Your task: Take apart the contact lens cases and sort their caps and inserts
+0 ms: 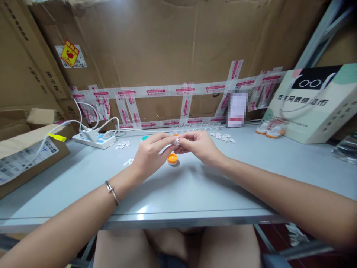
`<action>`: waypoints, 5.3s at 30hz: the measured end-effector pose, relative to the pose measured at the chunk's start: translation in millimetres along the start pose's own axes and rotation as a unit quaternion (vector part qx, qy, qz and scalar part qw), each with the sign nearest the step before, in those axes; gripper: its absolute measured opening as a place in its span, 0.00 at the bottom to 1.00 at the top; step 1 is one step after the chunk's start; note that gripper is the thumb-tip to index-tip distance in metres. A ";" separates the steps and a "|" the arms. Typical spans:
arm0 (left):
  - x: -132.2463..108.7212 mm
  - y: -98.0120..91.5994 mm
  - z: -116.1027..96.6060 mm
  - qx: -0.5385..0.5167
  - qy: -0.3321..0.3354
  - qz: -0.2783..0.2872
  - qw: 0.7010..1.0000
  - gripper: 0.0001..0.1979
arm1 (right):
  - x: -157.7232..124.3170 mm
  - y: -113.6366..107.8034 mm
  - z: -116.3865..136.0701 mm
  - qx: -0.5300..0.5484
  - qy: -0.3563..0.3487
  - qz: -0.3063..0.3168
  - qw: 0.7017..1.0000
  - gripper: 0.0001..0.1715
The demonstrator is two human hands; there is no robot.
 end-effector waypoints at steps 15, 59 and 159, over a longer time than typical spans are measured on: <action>-16.8 22.5 50.1 -0.300 -0.267 -0.042 0.915 0.09 | 5.4 -4.3 6.4 -0.013 -0.018 0.013 1.000 0.08; -14.4 23.0 56.1 -0.368 -0.289 -0.011 0.883 0.08 | 19.3 -31.9 21.1 -0.125 -0.103 0.029 0.986 0.17; -3.3 6.4 31.7 0.001 -0.092 0.058 0.994 0.12 | 44.9 -134.2 -41.8 -0.321 0.143 -0.009 0.936 0.02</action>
Point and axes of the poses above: each hand's wrist, its own x-axis towards the middle knuckle, its own y-axis out of the palm, z = x × y, the point moved 10 cm from there along x, towards the middle knuckle, and after that the axes turned 4 degrees about z, right-handed, at the moved point
